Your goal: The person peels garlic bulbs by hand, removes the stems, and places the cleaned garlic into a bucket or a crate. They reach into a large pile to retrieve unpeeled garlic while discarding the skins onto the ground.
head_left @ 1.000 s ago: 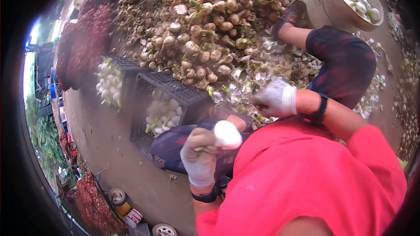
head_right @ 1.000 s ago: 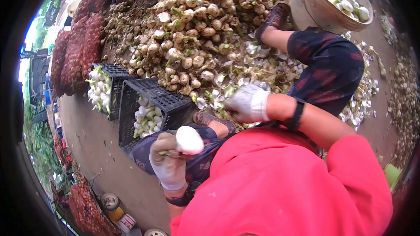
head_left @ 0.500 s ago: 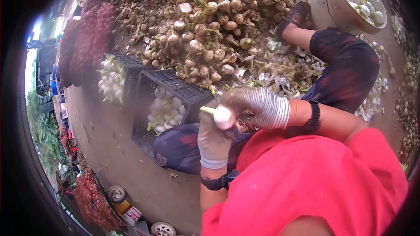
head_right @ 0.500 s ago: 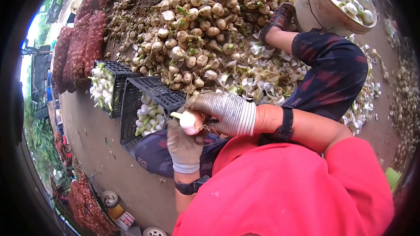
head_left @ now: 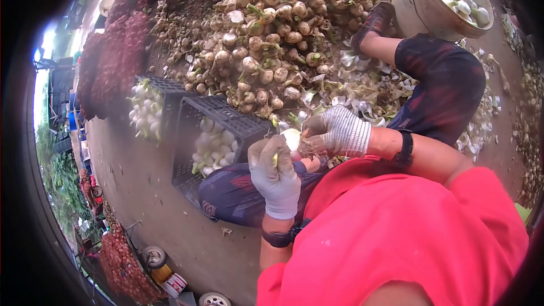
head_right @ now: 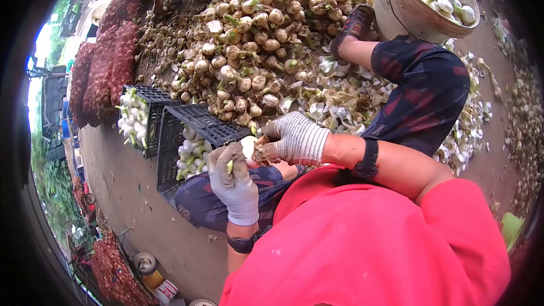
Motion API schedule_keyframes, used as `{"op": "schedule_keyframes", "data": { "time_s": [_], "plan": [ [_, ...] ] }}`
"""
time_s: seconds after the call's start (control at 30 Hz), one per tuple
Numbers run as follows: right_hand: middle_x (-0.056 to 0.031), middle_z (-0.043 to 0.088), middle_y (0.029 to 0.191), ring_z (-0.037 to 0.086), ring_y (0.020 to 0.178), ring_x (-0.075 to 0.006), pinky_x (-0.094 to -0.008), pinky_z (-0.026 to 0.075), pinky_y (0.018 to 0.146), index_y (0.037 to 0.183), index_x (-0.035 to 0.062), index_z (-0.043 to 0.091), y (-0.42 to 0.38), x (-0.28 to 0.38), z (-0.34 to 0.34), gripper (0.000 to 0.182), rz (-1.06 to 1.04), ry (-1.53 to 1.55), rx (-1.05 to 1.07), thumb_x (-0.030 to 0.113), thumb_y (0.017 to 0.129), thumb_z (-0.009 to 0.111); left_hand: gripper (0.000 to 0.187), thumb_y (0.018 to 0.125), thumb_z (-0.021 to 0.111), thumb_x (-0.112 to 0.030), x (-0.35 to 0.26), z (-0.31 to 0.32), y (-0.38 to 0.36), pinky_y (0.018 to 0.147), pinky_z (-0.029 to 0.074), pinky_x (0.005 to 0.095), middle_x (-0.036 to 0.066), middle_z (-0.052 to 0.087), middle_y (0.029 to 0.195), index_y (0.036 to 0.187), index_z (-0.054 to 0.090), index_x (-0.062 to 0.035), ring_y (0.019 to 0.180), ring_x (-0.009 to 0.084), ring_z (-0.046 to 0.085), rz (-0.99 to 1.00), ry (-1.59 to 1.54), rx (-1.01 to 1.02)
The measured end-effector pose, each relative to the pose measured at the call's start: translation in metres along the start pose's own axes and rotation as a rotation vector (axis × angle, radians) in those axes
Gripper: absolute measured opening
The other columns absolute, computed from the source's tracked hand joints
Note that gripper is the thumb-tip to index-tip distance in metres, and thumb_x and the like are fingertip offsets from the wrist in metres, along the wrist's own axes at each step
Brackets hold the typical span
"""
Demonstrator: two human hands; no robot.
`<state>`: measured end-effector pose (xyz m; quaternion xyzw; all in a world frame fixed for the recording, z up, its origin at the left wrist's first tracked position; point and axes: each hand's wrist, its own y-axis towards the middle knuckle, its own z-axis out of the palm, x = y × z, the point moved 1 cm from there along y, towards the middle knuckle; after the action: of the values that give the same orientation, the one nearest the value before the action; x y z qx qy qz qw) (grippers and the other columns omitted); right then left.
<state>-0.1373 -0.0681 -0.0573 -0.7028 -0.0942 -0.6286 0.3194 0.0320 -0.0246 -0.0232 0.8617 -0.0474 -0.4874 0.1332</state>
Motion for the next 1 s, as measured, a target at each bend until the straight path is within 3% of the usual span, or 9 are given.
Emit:
{"op": "schedule_keyframes", "data": {
  "time_s": [0.17, 0.33, 0.37, 0.5, 0.7, 0.8, 0.87, 0.93, 1.0],
  "plan": [
    [-0.0066, 0.063, 0.066, 0.060, 0.057, -0.0117, -0.0273, 0.049, 0.053, 0.097, 0.0019, 0.064, -0.004, 0.002, -0.001, 0.024, 0.057, 0.191, 0.097, 0.022, 0.086, 0.058, 0.015, 0.082, 0.060, -0.007, 0.008, 0.001, 0.002, 0.067, 0.045, 0.0372, 0.014, 0.055, 0.083, 0.095, 0.062, -0.0014, 0.078, 0.0284, 0.056, 0.175, 0.184, 0.021],
    [-0.0042, 0.060, 0.065, 0.058, 0.052, -0.0123, -0.0273, 0.048, 0.047, 0.100, 0.0014, 0.062, -0.007, 0.004, -0.003, 0.021, 0.214, 0.251, 0.148, 0.016, 0.090, 0.052, 0.015, 0.081, 0.060, -0.003, 0.009, 0.013, -0.003, 0.070, 0.046, 0.0346, 0.013, 0.056, 0.084, 0.095, 0.061, 0.0003, 0.078, 0.0259, 0.056, 0.201, 0.297, 0.020],
    [-0.0025, 0.060, 0.071, 0.058, 0.059, -0.0103, -0.0247, 0.047, 0.051, 0.100, 0.0032, 0.060, -0.006, 0.002, -0.004, 0.028, 0.275, 0.243, 0.191, 0.029, 0.094, 0.052, 0.017, 0.080, 0.060, -0.004, 0.010, 0.015, -0.004, 0.069, 0.047, 0.0356, 0.014, 0.056, 0.084, 0.096, 0.061, 0.0002, 0.078, 0.0272, 0.056, 0.233, 0.373, 0.013],
    [-0.0070, 0.062, 0.067, 0.061, 0.053, -0.0142, -0.0291, 0.049, 0.046, 0.097, 0.0010, 0.061, -0.004, 0.004, 0.003, 0.018, 0.218, 0.171, 0.107, 0.009, 0.088, 0.048, 0.021, 0.076, 0.061, -0.005, 0.003, 0.018, -0.002, 0.067, 0.047, 0.0384, 0.014, 0.056, 0.085, 0.097, 0.060, -0.0006, 0.078, 0.0295, 0.056, 0.283, 0.522, 0.021],
    [-0.0087, 0.062, 0.065, 0.061, 0.051, -0.0174, -0.0303, 0.049, 0.045, 0.091, -0.0017, 0.059, 0.008, -0.005, 0.008, 0.016, 0.345, 0.120, 0.075, 0.007, 0.086, 0.047, 0.038, 0.060, 0.062, -0.005, 0.006, 0.025, 0.001, 0.063, 0.047, 0.0395, 0.014, 0.056, 0.087, 0.098, 0.060, -0.0018, 0.075, 0.0318, 0.054, 0.449, 0.653, 0.177],
    [-0.0097, 0.062, 0.064, 0.060, 0.050, -0.0188, -0.0310, 0.048, 0.044, 0.088, -0.0019, 0.061, 0.013, -0.013, 0.012, 0.017, 0.395, 0.142, 0.053, 0.008, 0.086, 0.047, 0.037, 0.061, 0.062, -0.007, 0.008, 0.025, 0.006, 0.062, 0.047, 0.0389, 0.013, 0.056, 0.088, 0.097, 0.060, -0.0019, 0.075, 0.0313, 0.054, 0.476, 0.702, 0.325],
    [-0.0104, 0.062, 0.064, 0.060, 0.049, -0.0181, -0.0308, 0.048, 0.043, 0.084, -0.0026, 0.061, 0.020, -0.030, 0.016, 0.019, 0.243, -0.007, 0.029, 0.010, 0.086, 0.047, 0.034, 0.063, 0.062, -0.006, 0.005, 0.019, 0.014, 0.063, 0.047, 0.0384, 0.014, 0.057, 0.088, 0.096, 0.060, -0.0025, 0.075, 0.0312, 0.055, 0.436, 0.657, 0.399],
    [-0.0144, 0.063, 0.065, 0.062, 0.053, -0.0248, -0.0356, 0.050, 0.049, 0.083, -0.0010, 0.063, 0.022, -0.038, 0.016, 0.019, 0.226, -0.065, 0.002, 0.013, 0.083, 0.050, 0.030, 0.065, 0.062, -0.005, 0.010, 0.011, 0.021, 0.063, 0.047, 0.0379, 0.014, 0.057, 0.088, 0.096, 0.060, -0.0031, 0.075, 0.0310, 0.055, 0.398, 0.613, 0.472],
    [-0.0184, 0.063, 0.070, 0.064, 0.063, -0.0330, -0.0406, 0.051, 0.059, 0.087, 0.0024, 0.064, 0.020, -0.030, 0.009, 0.020, -0.008, -0.299, -0.037, 0.016, 0.079, 0.052, 0.023, 0.071, 0.062, -0.003, 0.019, 0.002, 0.026, 0.065, 0.047, 0.0357, 0.014, 0.057, 0.086, 0.094, 0.061, -0.0044, 0.074, 0.0309, 0.056, 0.370, 0.267, 0.420]
  ]
}}
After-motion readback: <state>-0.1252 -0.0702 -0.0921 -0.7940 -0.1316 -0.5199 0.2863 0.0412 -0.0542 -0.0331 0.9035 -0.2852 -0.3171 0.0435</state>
